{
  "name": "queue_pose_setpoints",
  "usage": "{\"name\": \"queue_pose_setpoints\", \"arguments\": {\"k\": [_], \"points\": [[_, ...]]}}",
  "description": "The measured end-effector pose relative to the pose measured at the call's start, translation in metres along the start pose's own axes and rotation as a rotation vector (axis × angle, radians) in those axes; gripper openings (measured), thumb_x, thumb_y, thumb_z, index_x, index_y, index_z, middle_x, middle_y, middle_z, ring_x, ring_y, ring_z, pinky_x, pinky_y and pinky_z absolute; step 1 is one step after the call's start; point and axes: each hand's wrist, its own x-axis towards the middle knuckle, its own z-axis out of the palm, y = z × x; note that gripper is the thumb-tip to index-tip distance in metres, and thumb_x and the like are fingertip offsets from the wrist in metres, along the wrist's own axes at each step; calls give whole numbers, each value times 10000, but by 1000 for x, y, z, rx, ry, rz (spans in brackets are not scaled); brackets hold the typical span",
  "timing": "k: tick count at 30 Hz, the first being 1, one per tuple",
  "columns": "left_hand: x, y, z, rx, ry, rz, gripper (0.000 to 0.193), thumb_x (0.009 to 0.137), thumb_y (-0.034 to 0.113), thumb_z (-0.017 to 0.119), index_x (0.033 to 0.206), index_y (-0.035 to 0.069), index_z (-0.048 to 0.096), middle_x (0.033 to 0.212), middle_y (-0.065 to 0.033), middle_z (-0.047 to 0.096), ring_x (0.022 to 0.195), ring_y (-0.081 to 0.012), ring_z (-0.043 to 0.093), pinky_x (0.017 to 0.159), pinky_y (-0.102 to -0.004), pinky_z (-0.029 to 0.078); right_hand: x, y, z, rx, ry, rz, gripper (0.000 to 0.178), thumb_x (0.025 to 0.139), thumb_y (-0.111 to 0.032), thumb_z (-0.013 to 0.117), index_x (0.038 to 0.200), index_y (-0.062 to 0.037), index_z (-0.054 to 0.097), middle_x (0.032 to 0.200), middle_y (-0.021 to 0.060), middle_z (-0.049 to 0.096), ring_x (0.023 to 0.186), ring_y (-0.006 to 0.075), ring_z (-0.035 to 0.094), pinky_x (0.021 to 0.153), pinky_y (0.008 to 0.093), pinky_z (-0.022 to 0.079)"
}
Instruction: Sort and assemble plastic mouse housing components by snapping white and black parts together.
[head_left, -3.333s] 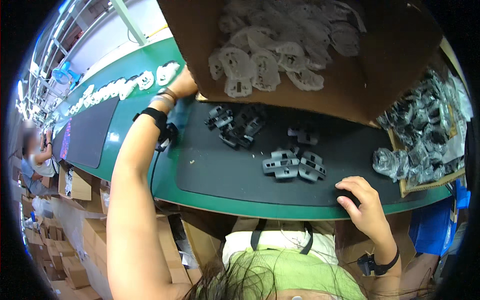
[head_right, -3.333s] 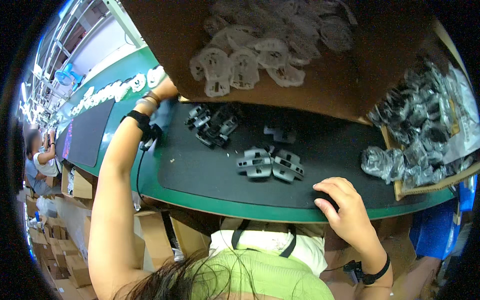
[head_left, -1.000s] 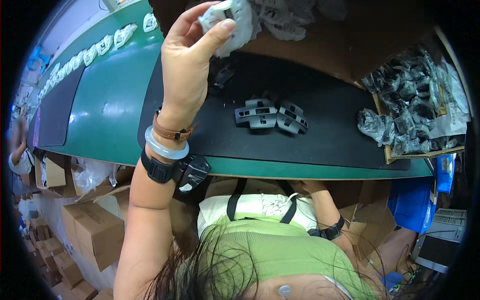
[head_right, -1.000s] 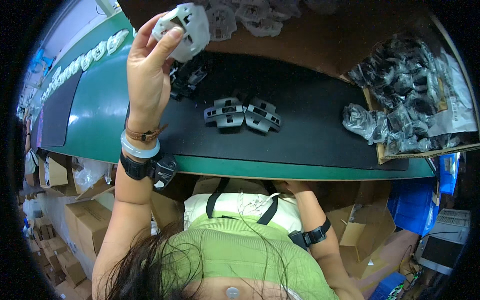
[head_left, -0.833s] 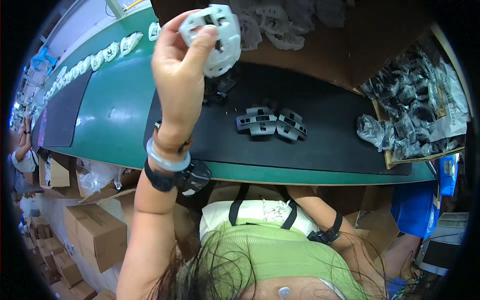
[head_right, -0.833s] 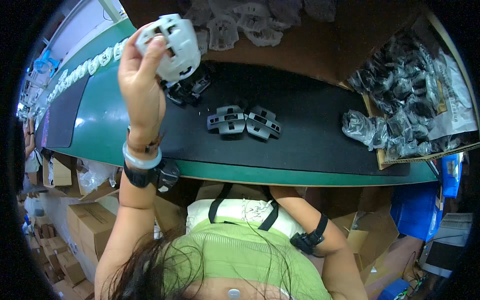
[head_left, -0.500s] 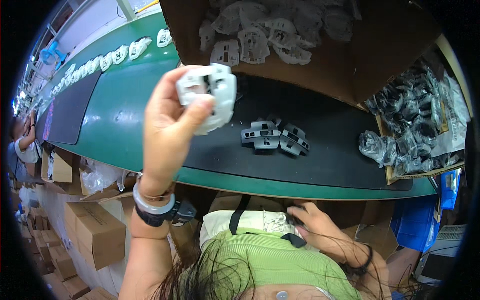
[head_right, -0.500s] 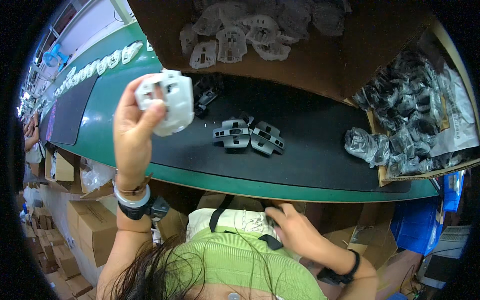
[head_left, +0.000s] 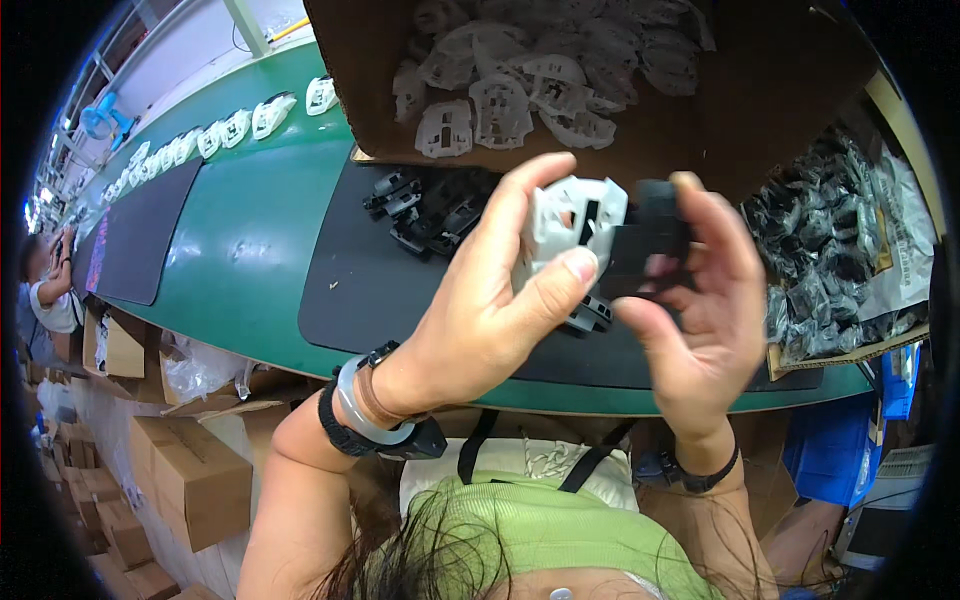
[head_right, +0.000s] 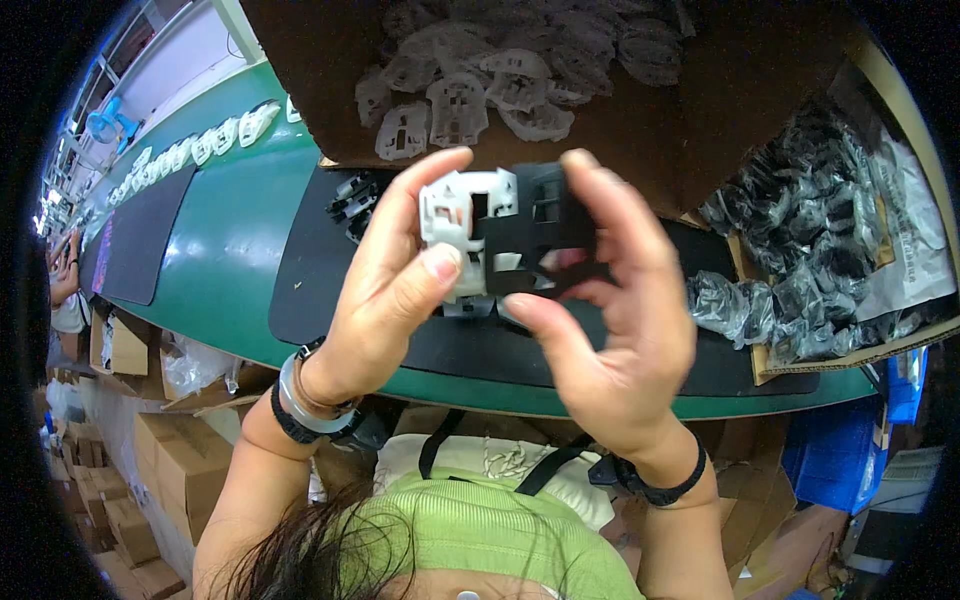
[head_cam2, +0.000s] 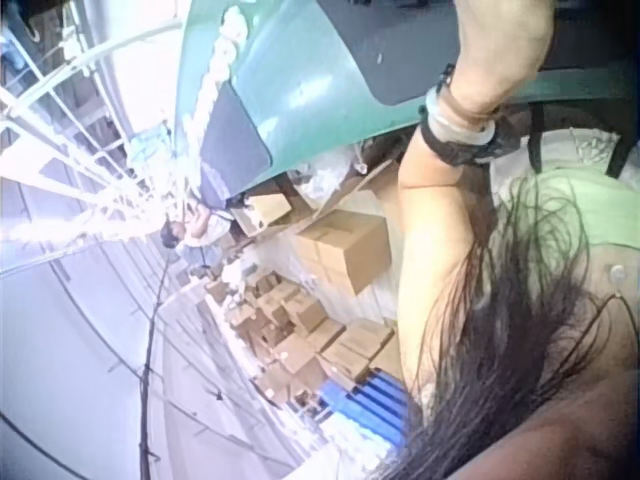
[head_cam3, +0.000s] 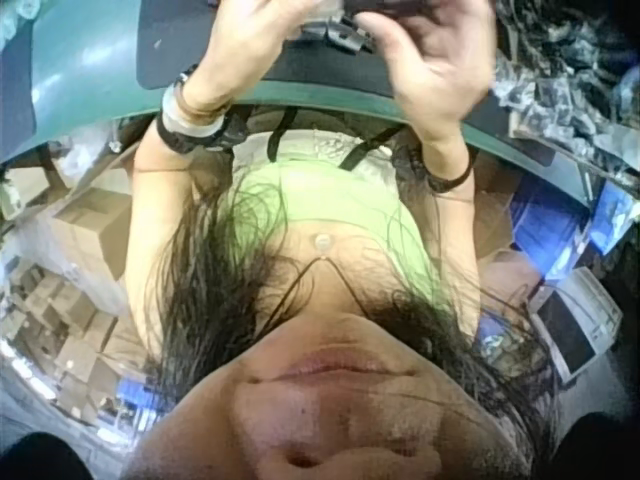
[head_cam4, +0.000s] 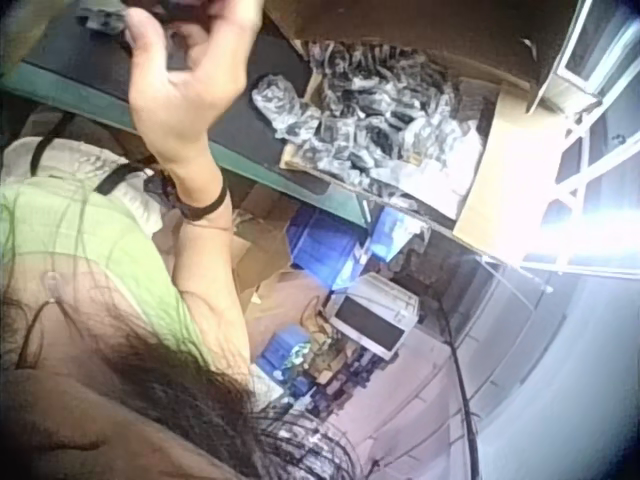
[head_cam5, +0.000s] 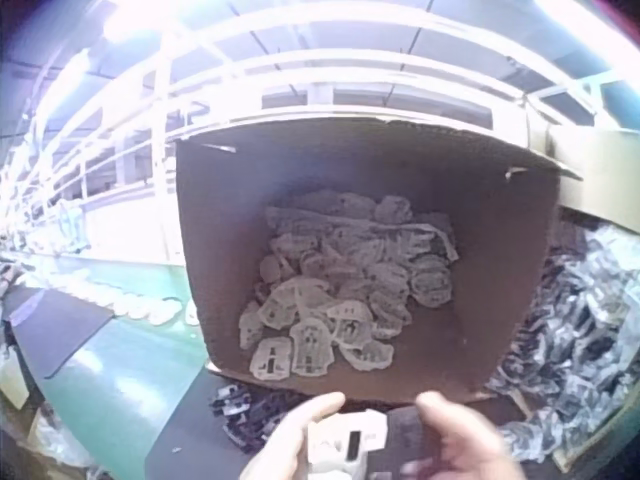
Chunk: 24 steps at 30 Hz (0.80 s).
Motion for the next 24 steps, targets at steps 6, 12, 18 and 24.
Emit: {"name": "queue_pose_setpoints", "arguments": {"k": [6, 12, 18, 24], "points": [[20, -10, -19, -38, -72, -59, 723, 899, 448, 545, 1367, -8, 235, 1154, -93, 476, 1033, -135, 457, 912, -275, 382, 36, -7, -17, -367, -608, -87, 702, 575, 218, 466, 1245, 12, 506, 1151, 136, 578, 951, 288, 539, 853, 325, 440], [20, -15, -22, -208, -53, -97, 552, 896, 168, 597, 1328, 26, 284, 1199, -68, 444, 1085, -120, 448, 939, -272, 386, 66, 18, 3, -445, -288, -190, 658, 694, 137, 584, 1314, -6, 415, 1306, 137, 450, 1112, 238, 492, 888, 279, 443], [19, -29, -14, -37, -9, -3, 627, 838, 66, 625, 1341, 8, 254, 1215, -111, 450, 1137, -168, 448, 971, -312, 376, 30, 32, 14, 204, -2, 283, 365, 781, 19, 664, 1127, 7, 550, 1126, 68, 494, 976, 123, 521, 786, 236, 474], [18, -24, -21, 9, -145, -92, 1160, 601, 331, 844, 1430, 36, 88, 1322, -143, 392, 1235, -246, 389, 1046, -359, 289, 51, 11, -13, -47, -254, 144, 285, 798, -97, 679, 1041, 43, 630, 969, 74, 551, 727, 66, 495, 633, 164, 422]]}}
